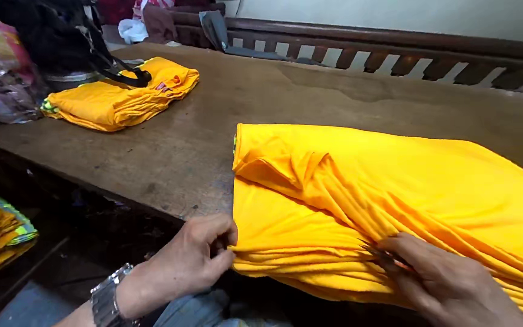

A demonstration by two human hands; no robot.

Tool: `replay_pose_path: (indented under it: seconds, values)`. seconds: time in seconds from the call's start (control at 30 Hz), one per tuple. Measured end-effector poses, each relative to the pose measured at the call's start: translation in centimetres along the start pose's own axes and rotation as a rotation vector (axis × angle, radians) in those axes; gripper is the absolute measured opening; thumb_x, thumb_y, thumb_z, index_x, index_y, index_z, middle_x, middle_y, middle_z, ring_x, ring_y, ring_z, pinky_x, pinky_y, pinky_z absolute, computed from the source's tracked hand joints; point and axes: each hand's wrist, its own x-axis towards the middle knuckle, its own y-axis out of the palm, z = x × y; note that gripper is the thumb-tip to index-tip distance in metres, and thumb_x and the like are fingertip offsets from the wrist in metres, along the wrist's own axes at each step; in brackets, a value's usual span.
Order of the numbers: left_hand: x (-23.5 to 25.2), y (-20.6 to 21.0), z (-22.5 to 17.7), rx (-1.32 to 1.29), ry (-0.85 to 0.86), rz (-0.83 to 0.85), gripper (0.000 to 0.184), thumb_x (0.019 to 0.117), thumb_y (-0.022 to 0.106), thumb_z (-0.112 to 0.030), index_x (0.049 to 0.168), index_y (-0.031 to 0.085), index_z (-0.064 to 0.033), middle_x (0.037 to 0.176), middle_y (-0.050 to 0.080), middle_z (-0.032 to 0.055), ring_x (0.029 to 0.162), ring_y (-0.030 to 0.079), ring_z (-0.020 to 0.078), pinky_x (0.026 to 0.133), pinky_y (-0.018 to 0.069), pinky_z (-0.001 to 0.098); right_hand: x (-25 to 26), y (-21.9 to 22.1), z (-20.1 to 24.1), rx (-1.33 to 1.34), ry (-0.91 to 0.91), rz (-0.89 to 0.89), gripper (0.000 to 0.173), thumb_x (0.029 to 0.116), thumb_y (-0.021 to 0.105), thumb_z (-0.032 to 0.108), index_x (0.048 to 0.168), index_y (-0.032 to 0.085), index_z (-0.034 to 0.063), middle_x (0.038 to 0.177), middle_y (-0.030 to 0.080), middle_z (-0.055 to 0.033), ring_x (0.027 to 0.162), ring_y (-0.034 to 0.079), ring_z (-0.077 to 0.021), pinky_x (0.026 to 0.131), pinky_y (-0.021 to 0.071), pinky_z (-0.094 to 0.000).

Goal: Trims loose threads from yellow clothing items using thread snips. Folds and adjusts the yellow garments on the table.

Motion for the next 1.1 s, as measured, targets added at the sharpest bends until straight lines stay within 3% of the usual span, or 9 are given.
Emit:
replay_pose_path:
  seconds: [0.2, 0.33, 0.47, 0.53, 0.63, 0.73, 0.83, 0.93, 1.1]
  values:
    - [-3.9, -2.2, 2.2, -0.679, -0.377, 0.135, 0.019, 0.0829, 0.079, -0.007, 0.099, 0.068, -0.0074, 0.081, 0.069, 0.0095, 0.066, 0.069, 0.0161, 0.061, 0.0614, 0.0301, -2.4, -2.9, -0.3, 0.055, 0.031, 0.407, 0.019, 0.0993, 0.059, 0.014, 0.095, 0.065, -0.0033, 0.089, 0.067, -0.0258, 0.075, 0.068, -0.0436, 0.059, 0.0508, -0.0611]
    - [-5.2, 2.1, 2.9, -0.771, -0.463, 0.116, 0.050, 0.0807, 0.088, -0.023, 0.121, 0.063, -0.0056, 0.091, 0.072, 0.0083, 0.068, 0.069, 0.0157, 0.058, 0.0596, 0.0295, -3.0, -3.6, 0.5, 0.208, 0.078, 0.215, 0.025, 0.1001, 0.062, 0.015, 0.098, 0.065, -0.0095, 0.088, 0.067, -0.0279, 0.075, 0.067, -0.0381, 0.066, 0.0546, -0.0520]
    - [-3.9, 5.6, 1.7, -0.791, -0.518, 0.069, 0.019, 0.0896, 0.079, -0.015, 0.104, 0.075, -0.0035, 0.083, 0.074, 0.0044, 0.060, 0.067, 0.0106, 0.054, 0.0591, 0.0274, -1.1, -3.3, 3.3, 0.293, 0.056, 0.153, 0.024, 0.1012, 0.062, 0.015, 0.102, 0.066, -0.0086, 0.087, 0.068, -0.0246, 0.072, 0.066, -0.0311, 0.064, 0.0553, -0.0460]
    - [-4.5, 6.6, 2.4, -0.532, -0.425, 0.195, 0.015, 0.0937, 0.074, -0.018, 0.093, 0.076, -0.0037, 0.079, 0.073, 0.0029, 0.063, 0.066, 0.0092, 0.058, 0.0579, 0.0277, -0.4, -2.7, 4.5, 0.237, 0.010, 0.213, 0.020, 0.0993, 0.064, 0.015, 0.101, 0.068, -0.0043, 0.087, 0.070, -0.0217, 0.074, 0.069, -0.0315, 0.064, 0.0562, -0.0481]
    - [-7.4, 7.5, 5.1, -0.013, -0.283, 0.477, 0.026, 0.0937, 0.070, -0.027, 0.077, 0.071, -0.0068, 0.072, 0.067, 0.0078, 0.069, 0.066, 0.0236, 0.066, 0.0540, 0.0488, 0.1, -2.5, 5.2, 0.207, -0.018, 0.221, 0.027, 0.0972, 0.068, 0.022, 0.087, 0.065, -0.0028, 0.078, 0.064, -0.0206, 0.066, 0.063, -0.0319, 0.055, 0.0485, -0.0474]
    - [-8.7, 6.3, 6.0, -0.016, -0.292, 0.134, 0.041, 0.0865, 0.079, -0.041, 0.070, 0.064, -0.0065, 0.066, 0.061, 0.0058, 0.058, 0.058, 0.0176, 0.055, 0.0499, 0.0392, 0.7, -2.9, 4.8, 0.212, 0.006, 0.092, 0.038, 0.0975, 0.071, 0.027, 0.079, 0.058, -0.0028, 0.072, 0.057, -0.0196, 0.060, 0.055, -0.0288, 0.052, 0.0418, -0.0431]
    - [-5.9, 3.6, 2.2, -0.038, -0.041, -0.282, 0.037, 0.0855, 0.083, -0.041, 0.102, 0.068, -0.0106, 0.097, 0.066, 0.0021, 0.078, 0.065, 0.0081, 0.064, 0.0579, 0.0248, 1.7, -2.5, 4.1, 0.228, 0.022, 0.031, 0.022, 0.0943, 0.073, 0.022, 0.096, 0.068, 0.0000, 0.078, 0.065, -0.0137, 0.063, 0.058, -0.0199, 0.055, 0.0479, -0.0358]
    - [-1.8, 2.1, -0.8, 0.223, 0.171, -0.312, 0.043, 0.0871, 0.079, -0.044, 0.118, 0.070, -0.0156, 0.114, 0.062, 0.0039, 0.098, 0.063, 0.0117, 0.078, 0.0584, 0.0291, 2.3, -1.7, 3.4, 0.106, 0.015, 0.056, 0.019, 0.0919, 0.066, 0.021, 0.106, 0.070, 0.0092, 0.090, 0.067, -0.0091, 0.071, 0.063, -0.0189, 0.056, 0.0520, -0.0382]
    - [1.4, 1.3, 0.6, 0.311, 0.329, -0.176, 0.015, 0.0993, 0.060, -0.018, 0.096, 0.072, -0.0095, 0.092, 0.066, 0.0009, 0.084, 0.065, 0.0105, 0.071, 0.0572, 0.0262, 1.0, -1.9, 2.5, -0.210, 0.099, -0.003, 0.025, 0.0864, 0.065, 0.023, 0.107, 0.072, 0.0101, 0.094, 0.065, -0.0140, 0.064, 0.064, -0.0274, 0.046, 0.0485, -0.0443]
